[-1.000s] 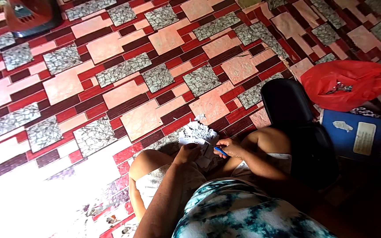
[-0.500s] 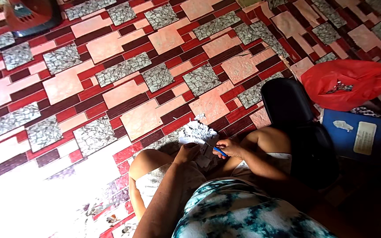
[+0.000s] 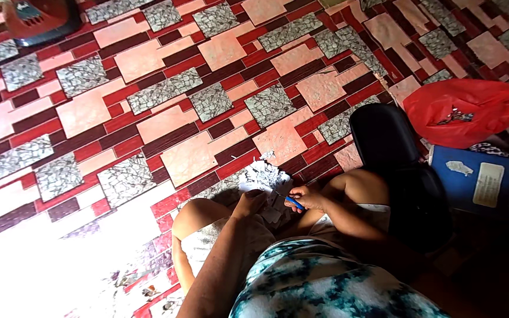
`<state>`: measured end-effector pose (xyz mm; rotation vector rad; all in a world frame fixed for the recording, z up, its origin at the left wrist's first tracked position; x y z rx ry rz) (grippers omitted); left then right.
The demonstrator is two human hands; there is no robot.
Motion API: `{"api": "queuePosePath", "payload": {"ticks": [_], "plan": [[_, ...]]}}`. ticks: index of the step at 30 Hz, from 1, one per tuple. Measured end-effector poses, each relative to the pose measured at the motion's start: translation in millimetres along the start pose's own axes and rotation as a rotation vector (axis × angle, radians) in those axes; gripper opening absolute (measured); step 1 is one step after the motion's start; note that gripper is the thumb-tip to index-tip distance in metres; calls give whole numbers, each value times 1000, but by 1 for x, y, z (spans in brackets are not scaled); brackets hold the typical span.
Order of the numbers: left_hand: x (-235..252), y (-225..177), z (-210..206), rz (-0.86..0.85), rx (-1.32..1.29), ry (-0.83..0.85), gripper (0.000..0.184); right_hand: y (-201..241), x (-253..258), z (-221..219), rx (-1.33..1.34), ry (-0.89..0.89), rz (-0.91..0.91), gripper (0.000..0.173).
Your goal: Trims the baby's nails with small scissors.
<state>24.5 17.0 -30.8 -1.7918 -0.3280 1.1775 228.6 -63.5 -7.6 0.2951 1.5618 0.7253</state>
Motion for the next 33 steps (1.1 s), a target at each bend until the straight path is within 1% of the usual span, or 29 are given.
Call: {"api": "queuePosePath", "payload": {"ticks": [5, 10, 14, 18, 33], "plan": [[1, 0, -1, 3, 11, 15, 17, -2, 1, 0, 17, 20, 45, 25], [1, 2, -1, -4, 15, 23, 17, -3, 1, 1, 16, -17, 94, 24], [1, 1, -1, -4, 27, 8, 17, -1, -1, 1, 35, -23, 76, 25], [1, 0, -1, 6, 16, -3, 17, 1, -1, 1, -16, 7, 21, 27], [2, 1, -2, -8, 2, -9, 15, -1, 0, 0, -24, 32, 25, 27]]}}
Point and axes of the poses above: each hand's wrist, its own x-axis towards the middle knuckle, its own z-axis out of the back of the hand, y = z × x, the point moved 3 cm from there along x, towards the middle knuckle, and after that the axes turned 9 degrees about -z, right-handed, at the moved point
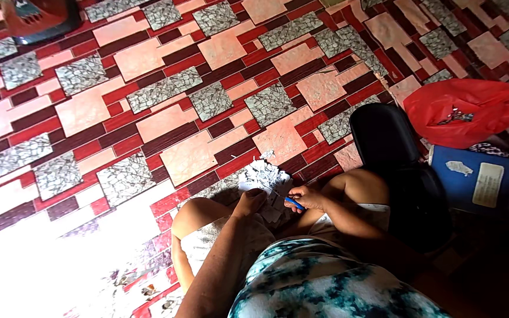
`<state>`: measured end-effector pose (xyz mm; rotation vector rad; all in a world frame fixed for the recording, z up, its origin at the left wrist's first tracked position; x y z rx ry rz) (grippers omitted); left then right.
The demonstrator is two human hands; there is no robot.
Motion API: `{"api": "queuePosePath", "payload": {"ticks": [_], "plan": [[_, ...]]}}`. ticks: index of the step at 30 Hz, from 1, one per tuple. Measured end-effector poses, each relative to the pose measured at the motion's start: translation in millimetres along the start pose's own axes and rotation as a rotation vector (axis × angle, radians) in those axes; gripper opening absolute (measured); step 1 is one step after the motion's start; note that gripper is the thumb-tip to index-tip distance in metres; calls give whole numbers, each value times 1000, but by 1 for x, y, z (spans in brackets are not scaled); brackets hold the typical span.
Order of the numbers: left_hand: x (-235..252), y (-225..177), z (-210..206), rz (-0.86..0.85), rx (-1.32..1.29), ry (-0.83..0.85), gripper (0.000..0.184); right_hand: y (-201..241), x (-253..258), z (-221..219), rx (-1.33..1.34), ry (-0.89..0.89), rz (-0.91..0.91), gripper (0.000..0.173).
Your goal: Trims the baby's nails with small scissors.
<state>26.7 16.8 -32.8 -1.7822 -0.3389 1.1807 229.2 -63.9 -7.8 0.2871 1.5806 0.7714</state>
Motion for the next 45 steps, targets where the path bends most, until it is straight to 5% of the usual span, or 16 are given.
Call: {"api": "queuePosePath", "payload": {"ticks": [13, 23, 28, 36, 45], "plan": [[0, -1, -1, -20, 105, 44, 16, -3, -2, -2, 6, -24, 94, 22], [-17, -16, 9, -199, 174, -20, 20, -6, -7, -3, 180, -212, 62, 32], [-36, -28, 21, -245, -9, -122, 21, -8, -13, -10, 254, -348, 19, 38], [-46, -31, 49, -416, -280, -272, 14, 4, -50, -25, 29, -613, 253, 43], [-59, -29, 52, -462, -273, -152, 15, 5, -94, -19, 146, -795, 415, 41]]}}
Point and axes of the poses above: each hand's wrist, its own x-axis towards the middle knuckle, its own z-axis out of the back of the hand, y = z × x, the point moved 3 cm from there along x, towards the middle knuckle, and after that the axes turned 9 degrees about -z, right-handed, at the moved point
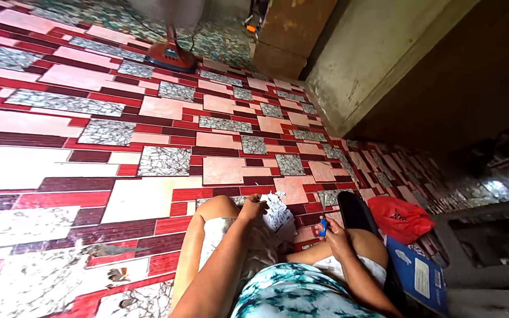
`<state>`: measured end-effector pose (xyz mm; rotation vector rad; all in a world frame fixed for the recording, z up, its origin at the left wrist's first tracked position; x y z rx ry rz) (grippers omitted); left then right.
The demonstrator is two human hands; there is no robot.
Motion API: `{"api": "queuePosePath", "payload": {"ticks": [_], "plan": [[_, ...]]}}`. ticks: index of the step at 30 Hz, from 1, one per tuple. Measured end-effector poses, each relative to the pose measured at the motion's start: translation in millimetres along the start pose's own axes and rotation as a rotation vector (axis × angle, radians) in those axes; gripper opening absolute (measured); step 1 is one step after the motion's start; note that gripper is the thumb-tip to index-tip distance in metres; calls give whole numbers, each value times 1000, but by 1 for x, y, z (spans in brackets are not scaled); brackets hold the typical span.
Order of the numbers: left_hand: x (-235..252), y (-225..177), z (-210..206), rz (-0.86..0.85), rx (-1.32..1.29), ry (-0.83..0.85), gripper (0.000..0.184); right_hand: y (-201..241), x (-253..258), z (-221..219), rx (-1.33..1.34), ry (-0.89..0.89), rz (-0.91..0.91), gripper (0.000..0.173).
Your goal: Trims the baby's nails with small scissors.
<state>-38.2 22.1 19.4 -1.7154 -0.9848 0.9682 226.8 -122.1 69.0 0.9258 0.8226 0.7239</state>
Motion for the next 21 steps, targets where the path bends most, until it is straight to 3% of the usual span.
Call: {"api": "queuePosePath", "payload": {"ticks": [5, 8, 11, 16, 21], "plan": [[-3, -3, -1, 11, 24, 23, 15, 30, 7, 42, 87, -124, 121, 37], [-5, -2, -2, 19, 29, 19, 13, 60, 22, 78, -106, -202, 189, 43], [-7, 0, -5, 37, 50, 17, 13, 80, 46, 118, -345, -219, 123, 48], [-10, 0, -5, 42, 33, -16, 16, 70, 64, 156, -386, -43, -237, 27], [-9, -3, -4, 26, 31, -107, 26, 54, 59, 160, -382, 129, -209, 17]]}}
Point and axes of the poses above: each hand's wrist, its own x-axis towards the middle knuckle, its own z-axis out of the back of the hand, y = z × x, the point moved 3 cm from there along x, towards the middle knuckle, and after that the axes turned 9 degrees about -z, right-handed, at the moved point
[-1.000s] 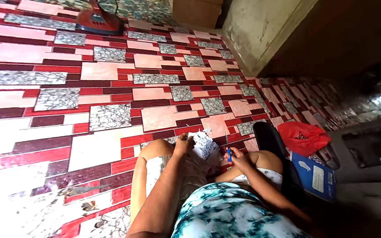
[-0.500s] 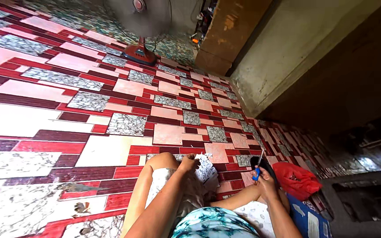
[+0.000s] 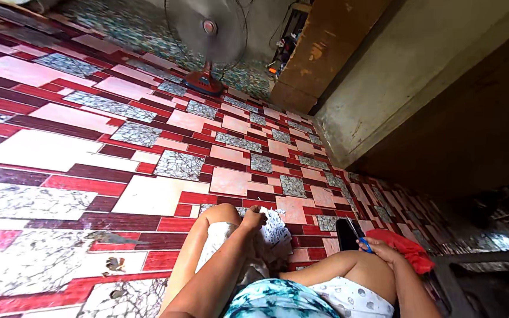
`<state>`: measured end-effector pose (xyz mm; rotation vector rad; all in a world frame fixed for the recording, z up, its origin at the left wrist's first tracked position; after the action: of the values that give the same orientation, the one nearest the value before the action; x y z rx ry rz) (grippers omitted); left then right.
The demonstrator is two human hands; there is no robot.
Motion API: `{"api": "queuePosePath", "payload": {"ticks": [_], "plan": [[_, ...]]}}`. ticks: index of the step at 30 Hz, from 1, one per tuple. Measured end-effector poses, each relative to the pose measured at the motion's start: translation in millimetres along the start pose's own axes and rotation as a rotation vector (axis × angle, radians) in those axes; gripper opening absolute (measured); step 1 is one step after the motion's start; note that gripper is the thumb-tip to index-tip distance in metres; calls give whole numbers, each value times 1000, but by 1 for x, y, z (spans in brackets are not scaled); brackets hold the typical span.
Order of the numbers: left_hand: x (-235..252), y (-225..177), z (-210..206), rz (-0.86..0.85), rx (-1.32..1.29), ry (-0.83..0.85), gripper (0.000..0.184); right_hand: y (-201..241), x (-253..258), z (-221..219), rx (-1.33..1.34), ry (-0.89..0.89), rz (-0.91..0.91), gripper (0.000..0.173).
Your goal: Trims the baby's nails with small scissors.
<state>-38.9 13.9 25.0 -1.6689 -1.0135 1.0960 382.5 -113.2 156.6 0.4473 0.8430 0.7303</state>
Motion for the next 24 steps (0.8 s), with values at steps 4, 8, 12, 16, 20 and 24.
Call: {"api": "queuePosePath", "payload": {"ticks": [4, 8, 12, 16, 20, 24], "plan": [[8, 2, 6, -25, -76, -120, 33, -3, -21, 5, -102, -16, -20, 23], [21, 12, 12, -55, -197, -269, 34, -4, -36, 10, -156, -34, 6, 25], [22, 17, 12, -49, -210, -300, 37, 6, -52, 10, -159, -59, 67, 23], [19, 16, 9, -58, -179, -309, 44, 14, -76, 14, -176, -76, 121, 25], [14, 10, 9, -62, -159, -337, 50, 21, -100, 17, -152, -117, 179, 25], [13, 12, 9, -93, -134, -316, 54, 17, -96, 18, -176, -155, 167, 26]]}}
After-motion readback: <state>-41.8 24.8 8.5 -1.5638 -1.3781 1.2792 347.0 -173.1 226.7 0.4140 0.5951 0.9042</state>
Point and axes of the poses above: each hand's wrist, its own x-axis towards the middle knuckle, its own z-axis out of the back of the hand, y = z × x, the point moved 3 cm from there along x, towards the middle knuckle, and after that the axes turned 9 degrees about -z, right-handed, at the moved point
